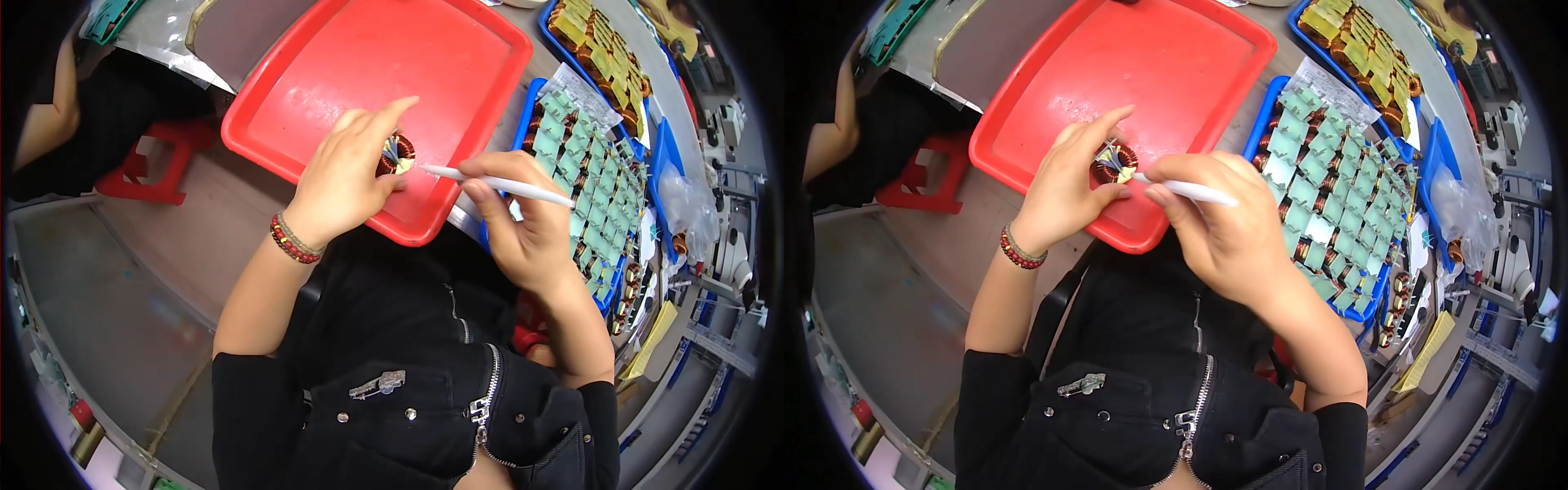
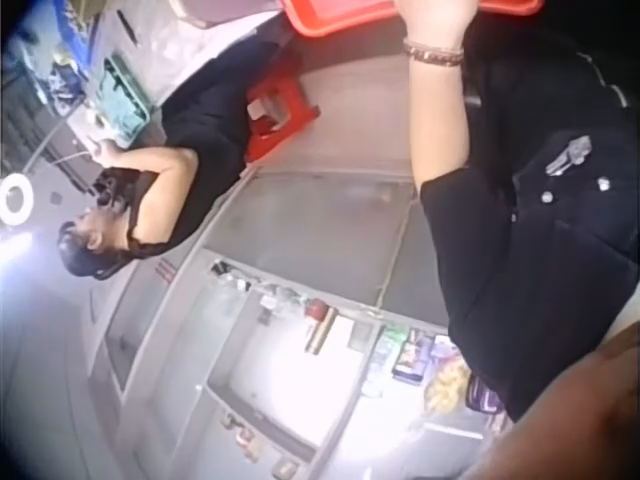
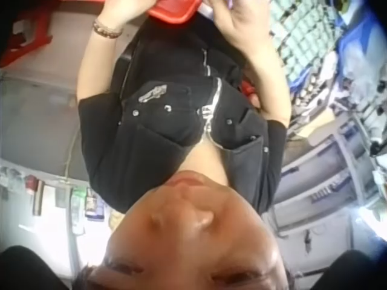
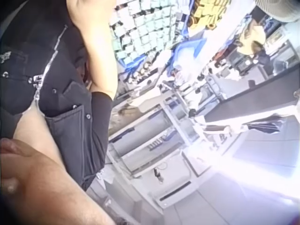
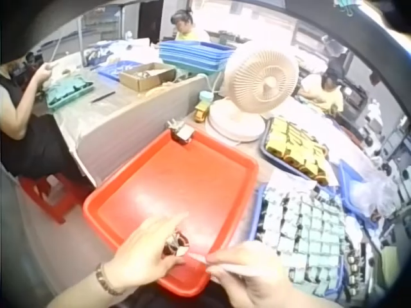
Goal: Assembling small electronic inductors by fitting them into plastic housings and securing them with tools.
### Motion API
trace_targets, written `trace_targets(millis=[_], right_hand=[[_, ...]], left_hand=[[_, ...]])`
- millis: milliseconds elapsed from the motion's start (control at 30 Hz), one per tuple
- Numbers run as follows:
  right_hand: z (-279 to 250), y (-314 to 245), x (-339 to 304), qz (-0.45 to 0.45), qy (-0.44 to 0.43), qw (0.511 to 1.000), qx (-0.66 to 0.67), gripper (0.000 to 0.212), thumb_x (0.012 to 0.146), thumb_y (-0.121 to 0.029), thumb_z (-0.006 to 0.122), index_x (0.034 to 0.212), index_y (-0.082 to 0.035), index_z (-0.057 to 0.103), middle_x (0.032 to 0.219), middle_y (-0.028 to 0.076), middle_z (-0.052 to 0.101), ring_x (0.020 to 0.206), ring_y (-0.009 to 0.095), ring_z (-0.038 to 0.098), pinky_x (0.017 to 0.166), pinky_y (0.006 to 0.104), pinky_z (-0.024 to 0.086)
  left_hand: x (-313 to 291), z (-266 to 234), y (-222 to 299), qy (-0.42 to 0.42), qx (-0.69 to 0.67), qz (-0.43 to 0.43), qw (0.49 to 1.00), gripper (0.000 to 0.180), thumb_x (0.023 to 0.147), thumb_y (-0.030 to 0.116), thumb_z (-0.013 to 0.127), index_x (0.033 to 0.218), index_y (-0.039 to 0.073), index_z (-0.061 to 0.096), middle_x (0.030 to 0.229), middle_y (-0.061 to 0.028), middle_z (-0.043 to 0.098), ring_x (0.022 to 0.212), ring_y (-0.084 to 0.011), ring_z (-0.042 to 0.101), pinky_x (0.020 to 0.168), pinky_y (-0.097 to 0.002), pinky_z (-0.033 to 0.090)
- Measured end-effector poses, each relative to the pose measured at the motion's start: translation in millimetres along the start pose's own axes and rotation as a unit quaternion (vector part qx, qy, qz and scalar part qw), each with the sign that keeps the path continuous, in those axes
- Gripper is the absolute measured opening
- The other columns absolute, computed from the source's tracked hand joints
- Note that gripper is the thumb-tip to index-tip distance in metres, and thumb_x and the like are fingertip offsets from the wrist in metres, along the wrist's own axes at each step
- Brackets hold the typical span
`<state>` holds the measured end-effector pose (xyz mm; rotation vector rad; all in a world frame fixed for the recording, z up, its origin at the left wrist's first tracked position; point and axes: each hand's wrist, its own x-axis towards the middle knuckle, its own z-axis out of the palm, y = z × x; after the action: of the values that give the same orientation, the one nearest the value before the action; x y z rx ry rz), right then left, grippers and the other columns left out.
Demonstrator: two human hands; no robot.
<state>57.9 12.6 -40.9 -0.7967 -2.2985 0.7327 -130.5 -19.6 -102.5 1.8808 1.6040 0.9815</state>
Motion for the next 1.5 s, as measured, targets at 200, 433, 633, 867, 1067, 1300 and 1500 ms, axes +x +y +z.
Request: trace_targets(millis=[200,433,633,867,1067,1300,1500], right_hand=[[27.3,11.1,5.8,-0.046,-0.026,0.999,-0.008,0.012,0.076,0.001,0.062,0.088,0.0,0.058,0.082,0.01,0.061,0.069,0.025,0.057,0.062,0.0316,0.045],[33.5,3.4,16.0,-0.102,-0.083,0.988,-0.075,0.025,0.065,0.007,0.061,0.087,-0.003,0.057,0.079,0.011,0.058,0.072,0.029,0.056,0.065,0.0352,0.045],[37.6,14.8,24.7,-0.107,-0.092,0.989,-0.045,0.032,0.058,0.012,0.057,0.087,-0.003,0.057,0.079,0.012,0.058,0.073,0.029,0.057,0.066,0.0353,0.046],[41.6,16.7,30.3,-0.119,-0.094,0.987,-0.052,0.027,0.061,0.011,0.056,0.084,-0.002,0.054,0.075,0.011,0.057,0.07,0.029,0.057,0.063,0.0364,0.046],[53.3,24.1,28.4,-0.133,-0.067,0.988,-0.029,0.017,0.069,0.008,0.058,0.081,-0.003,0.051,0.073,0.01,0.058,0.068,0.029,0.058,0.06,0.0361,0.047],[59.6,33.6,20.6,-0.094,-0.058,0.992,-0.058,0.026,0.066,-0.001,0.059,0.092,-0.005,0.055,0.073,0.013,0.058,0.072,0.034,0.057,0.064,0.0419,0.046],[63.9,41.9,18.7,-0.045,-0.011,0.998,0.049,0.023,0.071,-0.013,0.057,0.092,-0.017,0.066,0.075,0.013,0.063,0.072,0.031,0.061,0.064,0.0427,0.048]], left_hand=[[-2.6,0.7,-4.1,0.002,-0.019,-0.011,1.0,0.072,0.062,-0.001,0.07,0.127,0.009,0.041,0.098,-0.0106,0.058,0.098,-0.0271,0.052,0.085,-0.036,0.042],[-2.9,0.9,-5.7,0.002,-0.024,-0.026,0.999,0.075,0.06,-0.001,0.07,0.128,0.009,0.039,0.099,-0.0119,0.058,0.098,-0.0282,0.052,0.084,-0.0363,0.043],[-0.5,1.9,-7.9,-0.001,-0.021,-0.047,0.999,0.075,0.061,-0.003,0.067,0.128,0.009,0.037,0.097,-0.012,0.058,0.095,-0.0287,0.053,0.082,-0.0362,0.044],[0.9,0.4,-9.6,0.013,-0.028,-0.023,0.999,0.071,0.061,-0.004,0.066,0.126,0.007,0.038,0.094,-0.0142,0.058,0.091,-0.0302,0.054,0.08,-0.0366,0.045],[-4.7,-3.5,-7.0,0.004,-0.021,-0.01,1.0,0.075,0.061,0.002,0.07,0.128,0.005,0.036,0.091,-0.0147,0.058,0.094,-0.0339,0.051,0.081,-0.0409,0.043],[-21.0,-19.6,22.3,0.13,-0.199,0.114,0.965,0.031,0.074,0.008,0.065,0.104,0.002,0.061,0.109,-0.0122,0.057,0.107,-0.0241,0.05,0.092,-0.0341,0.037],[-7.8,8.6,4.7,0.226,-0.125,0.093,0.962,0.01,0.086,-0.005,0.049,0.091,-0.008,0.056,0.092,-0.0096,0.059,0.086,-0.0152,0.055,0.079,-0.0277,0.047]])
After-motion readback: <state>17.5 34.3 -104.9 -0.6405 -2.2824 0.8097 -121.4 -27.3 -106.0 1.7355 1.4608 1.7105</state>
